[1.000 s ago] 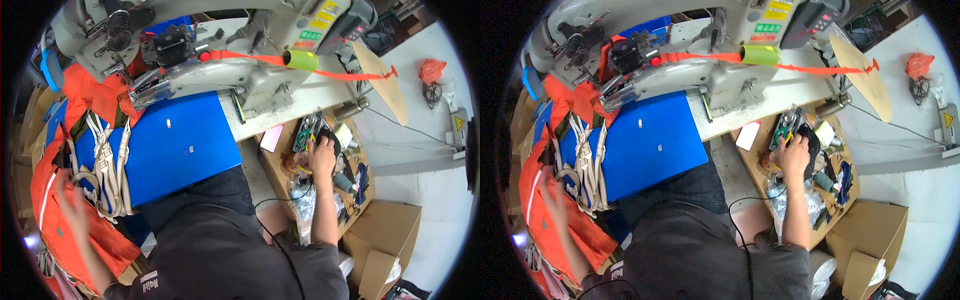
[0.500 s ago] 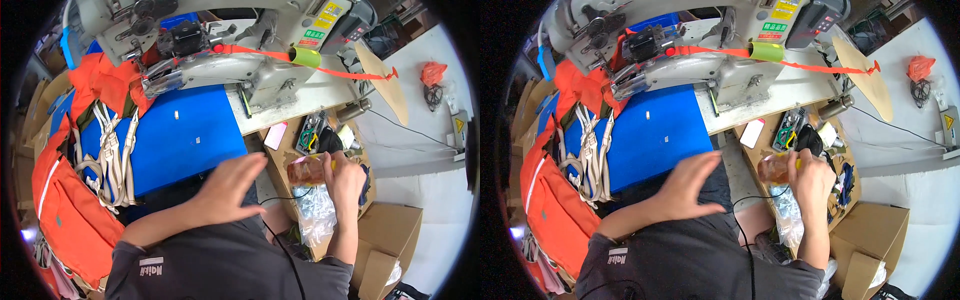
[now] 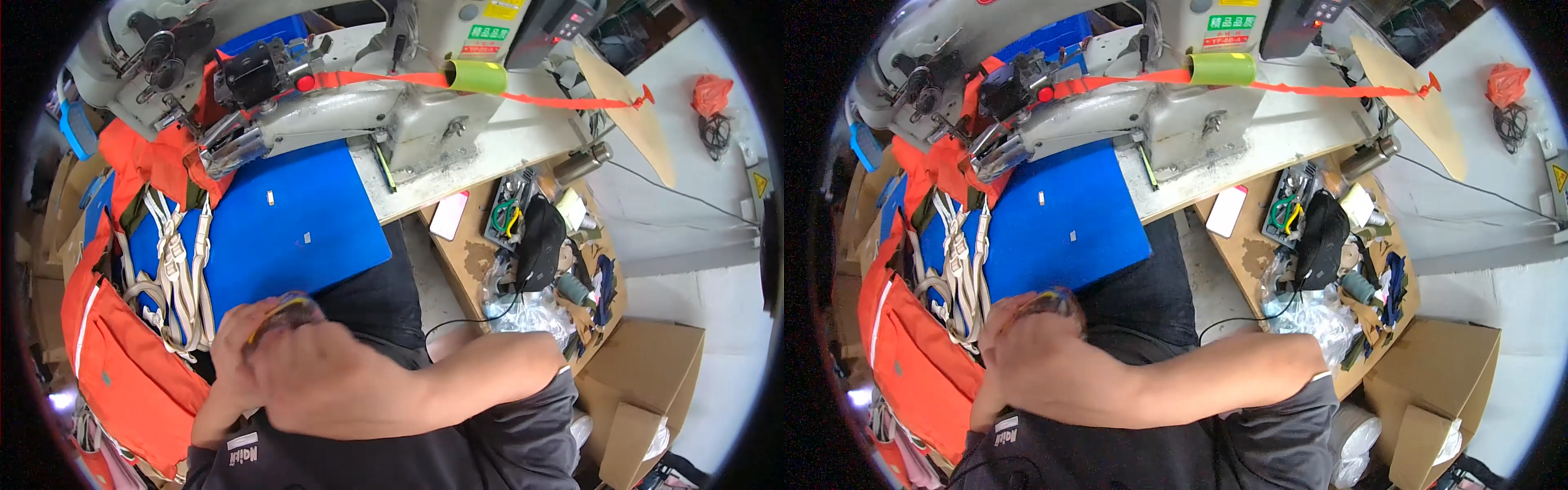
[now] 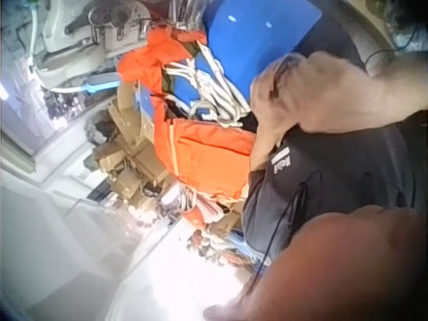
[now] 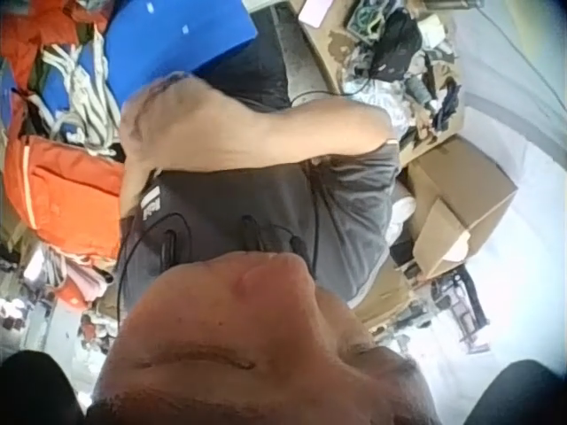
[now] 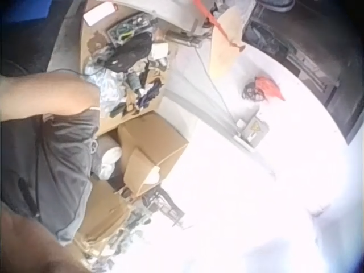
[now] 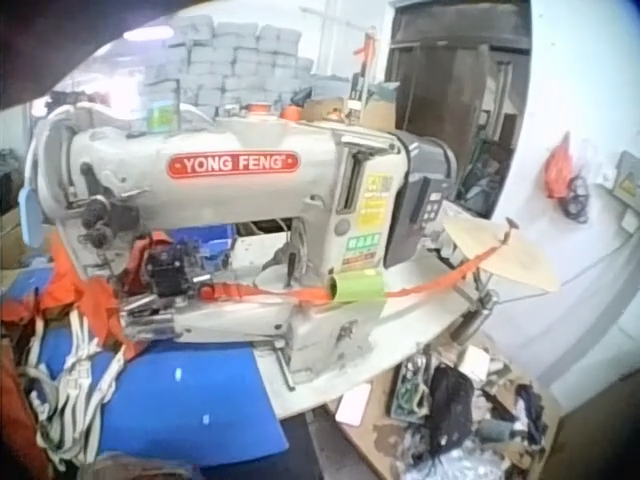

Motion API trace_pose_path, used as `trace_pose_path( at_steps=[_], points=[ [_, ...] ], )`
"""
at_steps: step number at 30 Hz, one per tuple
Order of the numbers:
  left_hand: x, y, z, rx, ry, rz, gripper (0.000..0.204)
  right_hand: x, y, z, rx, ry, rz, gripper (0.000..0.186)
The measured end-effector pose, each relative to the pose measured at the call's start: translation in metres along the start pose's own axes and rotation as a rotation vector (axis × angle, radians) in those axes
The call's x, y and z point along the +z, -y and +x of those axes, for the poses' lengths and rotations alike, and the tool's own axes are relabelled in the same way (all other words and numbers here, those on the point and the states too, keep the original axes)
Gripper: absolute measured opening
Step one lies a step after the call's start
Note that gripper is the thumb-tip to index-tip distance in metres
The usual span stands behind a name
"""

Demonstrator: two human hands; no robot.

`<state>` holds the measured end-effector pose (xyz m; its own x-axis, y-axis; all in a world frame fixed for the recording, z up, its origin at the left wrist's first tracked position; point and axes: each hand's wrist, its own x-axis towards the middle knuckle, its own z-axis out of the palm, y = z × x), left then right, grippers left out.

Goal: Assembling and sewing life jacket components at an industrial sewing machine workstation.

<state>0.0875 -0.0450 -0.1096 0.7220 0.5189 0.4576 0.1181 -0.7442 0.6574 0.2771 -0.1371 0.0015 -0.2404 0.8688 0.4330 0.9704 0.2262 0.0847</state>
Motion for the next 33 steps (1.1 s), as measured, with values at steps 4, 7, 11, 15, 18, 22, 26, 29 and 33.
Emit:
trace_pose_path(
  at_steps=[4,7,11,15,18,22,26,29,33],
  points=[
    [-0.017,-0.003,0.001,0.014,-0.061,-0.114,0.06,0.011,-0.01,0.022,-0.342,-0.219,0.138,0.028],
    [-0.022,-0.007,0.01,0.011,0.015,-0.236,0.057,0.018,-0.019,0.034,-0.687,-0.288,0.181,0.025],
    [-0.021,-0.004,0.015,-0.074,0.046,-0.254,0.058,0.014,-0.026,0.032,-0.655,-0.299,0.148,0.019],
    [-0.014,0.004,-0.004,-0.139,0.022,-0.115,0.062,0.01,-0.005,0.007,-0.189,0.055,0.153,0.016],
    [-0.015,0.006,-0.001,-0.135,-0.006,-0.132,0.063,0.008,-0.009,0.014,-0.279,0.029,0.207,0.017],
    [-0.021,0.009,0.002,-0.103,-0.014,-0.178,0.062,0.011,-0.016,0.024,-0.365,-0.09,0.396,0.023],
    [-0.023,0.008,-0.008,-0.175,-0.058,-0.172,0.064,0.0,-0.01,0.023,-0.263,0.082,0.342,0.031],
    [-0.02,0.003,0.002,-0.135,-0.108,-0.06,0.063,-0.006,-0.007,0.03,-0.293,0.222,0.254,0.033],
    [-0.029,0.01,-0.004,-0.119,-0.079,-0.164,0.061,0.008,-0.014,0.04,-0.448,0.011,0.416,0.031]
  ],
)
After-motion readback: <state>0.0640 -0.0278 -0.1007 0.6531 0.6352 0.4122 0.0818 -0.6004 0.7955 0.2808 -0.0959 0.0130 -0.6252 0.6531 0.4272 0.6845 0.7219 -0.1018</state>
